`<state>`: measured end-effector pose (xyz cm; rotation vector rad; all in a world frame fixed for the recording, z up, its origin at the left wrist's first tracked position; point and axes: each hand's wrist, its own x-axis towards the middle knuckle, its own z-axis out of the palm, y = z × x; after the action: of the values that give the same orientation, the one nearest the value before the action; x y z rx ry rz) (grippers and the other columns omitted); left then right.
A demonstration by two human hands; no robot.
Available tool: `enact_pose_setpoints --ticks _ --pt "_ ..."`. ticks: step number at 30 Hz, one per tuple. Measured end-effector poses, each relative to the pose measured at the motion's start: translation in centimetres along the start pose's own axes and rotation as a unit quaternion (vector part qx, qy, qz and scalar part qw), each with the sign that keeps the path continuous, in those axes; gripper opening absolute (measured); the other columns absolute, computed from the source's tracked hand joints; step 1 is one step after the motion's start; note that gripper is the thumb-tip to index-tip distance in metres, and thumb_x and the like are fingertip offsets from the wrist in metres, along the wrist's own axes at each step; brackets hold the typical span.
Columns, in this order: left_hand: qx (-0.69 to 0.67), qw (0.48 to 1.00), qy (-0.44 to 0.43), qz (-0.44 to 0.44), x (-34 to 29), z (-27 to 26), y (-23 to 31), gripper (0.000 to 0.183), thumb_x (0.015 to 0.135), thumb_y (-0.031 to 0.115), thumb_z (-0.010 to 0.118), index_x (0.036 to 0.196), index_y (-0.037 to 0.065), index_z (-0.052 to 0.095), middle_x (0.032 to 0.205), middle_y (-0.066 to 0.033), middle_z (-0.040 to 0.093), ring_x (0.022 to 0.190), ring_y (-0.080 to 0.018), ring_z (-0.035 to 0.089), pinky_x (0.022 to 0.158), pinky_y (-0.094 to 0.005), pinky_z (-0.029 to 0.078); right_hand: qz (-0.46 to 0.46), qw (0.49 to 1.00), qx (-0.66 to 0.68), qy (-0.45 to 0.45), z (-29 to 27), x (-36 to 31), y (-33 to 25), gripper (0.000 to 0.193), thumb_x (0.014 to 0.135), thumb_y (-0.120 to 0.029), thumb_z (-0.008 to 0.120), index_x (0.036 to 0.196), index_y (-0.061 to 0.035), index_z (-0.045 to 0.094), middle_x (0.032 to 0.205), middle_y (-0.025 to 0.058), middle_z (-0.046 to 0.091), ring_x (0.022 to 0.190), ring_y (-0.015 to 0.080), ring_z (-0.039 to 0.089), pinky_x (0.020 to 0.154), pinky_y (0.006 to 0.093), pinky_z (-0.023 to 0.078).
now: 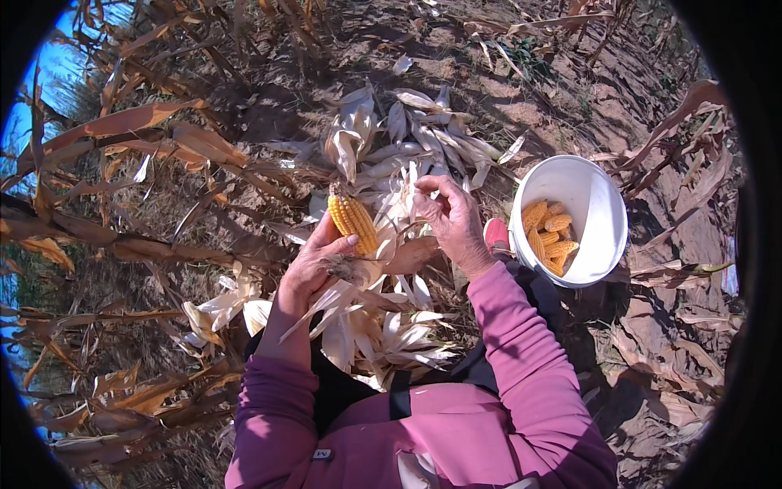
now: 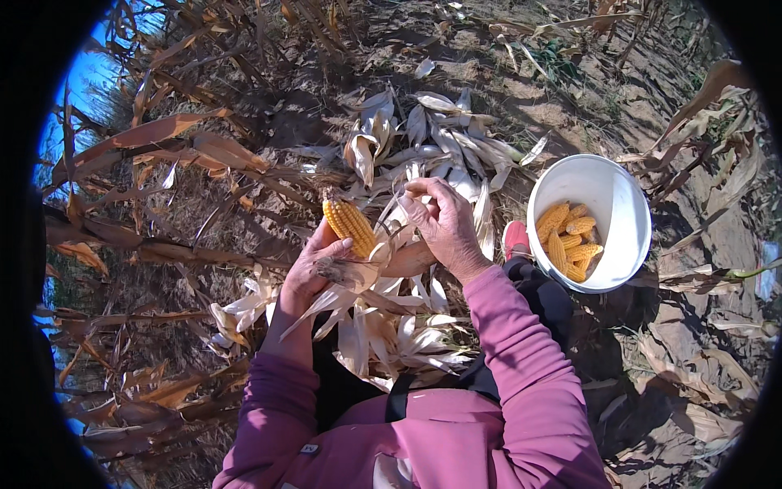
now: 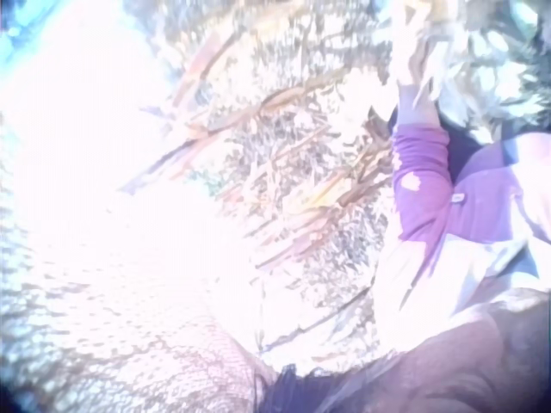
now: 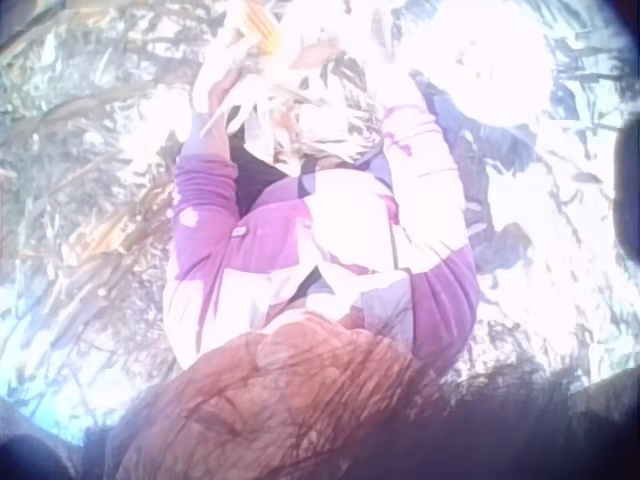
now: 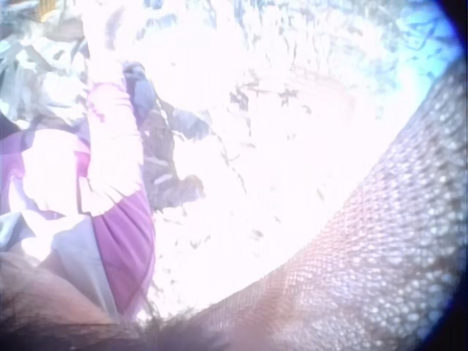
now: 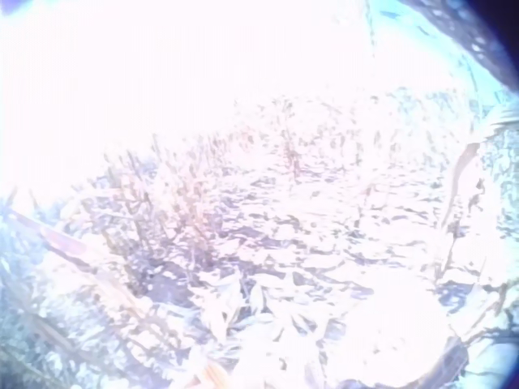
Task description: The person shucks corn cobs by hand in a cornfield, removing the husks and placing the cleaned cobs into a white bucket. The person repeats this process for multiple cobs.
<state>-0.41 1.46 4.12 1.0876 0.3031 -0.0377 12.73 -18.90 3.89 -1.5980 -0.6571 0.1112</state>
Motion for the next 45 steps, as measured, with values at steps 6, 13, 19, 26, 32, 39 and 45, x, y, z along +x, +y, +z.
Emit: enact_pose_setpoints --ticks 6,13,19,26,32,39,45 --pt "0.042 0.993 -0.073 -0.079 0.0 0.4 -0.1 0.077 0.088 -0.005 0.058 0.15 0.01 0.016 0.14 -0.0081 0.041 0.127 -0.0182 0.042 0.103 -0.032 0.038 0.026 0.98 0.063 -0.189 1.7 -0.5 1.9 0.049 0.086 -0.041 0.066 0.113 -0.0011 0.059 0.104 0.0136 0.063 0.086 0.0245 0.064 0.075 0.0328 0.051" --pt "0.098 0.984 -0.093 -0.117 -0.2 0.0 -0.1 0.08 0.087 -0.005 0.059 0.151 0.013 0.015 0.142 -0.0043 0.039 0.122 -0.0135 0.043 0.094 -0.0266 0.041 -0.045 0.967 -0.075 -0.24 2.2 -1.4 3.8 0.053 0.088 -0.046 0.061 0.103 0.0044 0.057 0.082 0.0227 0.062 0.077 0.0353 0.063 0.07 0.0397 0.049" --pt "0.074 0.987 -0.102 -0.1 -0.4 0.8 0.2 0.078 0.088 -0.003 0.059 0.151 0.012 0.016 0.138 -0.0036 0.042 0.12 -0.0127 0.044 0.094 -0.0259 0.04 0.138 0.934 0.136 -0.301 1.1 -0.9 1.8 0.029 0.095 -0.029 0.056 0.083 -0.0029 0.055 0.067 0.0049 0.057 0.06 0.014 0.055 0.057 0.0275 0.044" --pt "0.166 0.98 -0.089 -0.063 0.3 0.0 -0.8 0.069 0.088 0.002 0.062 0.147 0.008 0.025 0.132 -0.0043 0.047 0.119 -0.0128 0.045 0.1 -0.0299 0.038 0.153 0.938 0.298 -0.089 -1.7 0.8 1.4 0.037 0.098 -0.042 0.048 0.093 -0.0058 0.058 0.07 -0.002 0.057 0.059 0.0043 0.052 0.053 0.0184 0.044" --pt "0.296 0.939 -0.119 -0.126 0.1 1.1 -0.4 0.071 0.089 0.005 0.063 0.148 0.014 0.026 0.133 -0.0045 0.048 0.122 -0.0138 0.043 0.1 -0.0286 0.037 -0.034 0.982 -0.049 -0.178 0.9 -0.4 2.4 0.054 0.093 -0.055 0.048 0.098 -0.0016 0.055 0.078 0.0123 0.061 0.071 0.026 0.061 0.067 0.0371 0.049" --pt "0.348 0.903 -0.21 -0.137 -0.3 0.7 -0.7 0.071 0.087 0.01 0.063 0.147 0.01 0.026 0.134 -0.0055 0.049 0.117 -0.0156 0.049 0.098 -0.0308 0.04 -0.055 0.958 -0.103 -0.261 1.3 -0.9 2.5 0.044 0.096 -0.044 0.047 0.088 -0.0012 0.054 0.072 0.0174 0.058 0.07 0.0342 0.06 0.064 0.0421 0.046" --pt "0.191 0.967 -0.144 -0.089 -0.6 1.8 -3.8 0.067 0.079 0.007 0.07 0.136 0.004 0.035 0.116 -0.007 0.054 0.103 -0.0149 0.052 0.091 -0.0296 0.042 -0.024 0.979 -0.105 -0.171 2.1 -1.1 2.3 0.038 0.096 -0.035 0.048 0.083 -0.0007 0.056 0.074 0.0184 0.059 0.072 0.0374 0.06 0.064 0.0437 0.045"
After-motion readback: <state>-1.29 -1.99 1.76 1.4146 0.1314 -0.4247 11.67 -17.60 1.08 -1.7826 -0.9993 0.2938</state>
